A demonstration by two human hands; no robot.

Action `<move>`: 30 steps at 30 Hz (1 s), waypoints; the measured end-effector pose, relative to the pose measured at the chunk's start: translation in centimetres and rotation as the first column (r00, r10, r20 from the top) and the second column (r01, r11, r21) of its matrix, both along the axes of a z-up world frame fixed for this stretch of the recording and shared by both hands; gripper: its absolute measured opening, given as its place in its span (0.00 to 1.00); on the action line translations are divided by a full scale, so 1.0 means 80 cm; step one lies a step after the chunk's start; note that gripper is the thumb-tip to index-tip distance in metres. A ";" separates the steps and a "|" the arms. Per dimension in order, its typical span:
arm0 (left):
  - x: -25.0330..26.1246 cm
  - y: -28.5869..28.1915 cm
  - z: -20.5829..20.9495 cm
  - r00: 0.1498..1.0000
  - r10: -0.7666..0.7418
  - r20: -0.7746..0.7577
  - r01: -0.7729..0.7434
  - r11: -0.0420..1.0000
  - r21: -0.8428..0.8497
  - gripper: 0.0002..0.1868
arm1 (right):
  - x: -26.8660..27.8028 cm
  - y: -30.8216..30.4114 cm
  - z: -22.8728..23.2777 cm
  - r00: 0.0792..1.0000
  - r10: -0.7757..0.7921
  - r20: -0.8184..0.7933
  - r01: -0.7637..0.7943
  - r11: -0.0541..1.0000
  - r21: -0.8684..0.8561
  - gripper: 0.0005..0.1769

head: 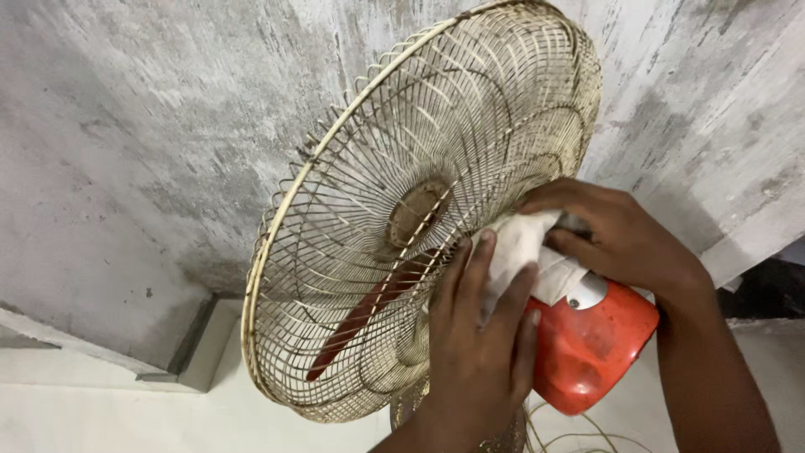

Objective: The person wipes the metal cage, motor housing, and stand of a standing fan using a white cloth. They systematically clean the front and back of the cage, the red and cream-colored motor housing, and the black stand pole, moving around the fan to reach different sections.

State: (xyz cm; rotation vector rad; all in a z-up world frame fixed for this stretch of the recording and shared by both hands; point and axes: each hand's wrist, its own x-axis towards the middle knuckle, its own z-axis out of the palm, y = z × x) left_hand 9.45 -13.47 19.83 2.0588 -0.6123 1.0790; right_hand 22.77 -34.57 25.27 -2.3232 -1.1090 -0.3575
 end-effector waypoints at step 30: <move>0.042 -0.015 -0.023 0.989 -0.132 -0.066 0.137 0.986 0.094 0.34 | 0.012 -0.052 -0.092 0.648 0.580 -0.494 -0.060 0.686 0.725 0.27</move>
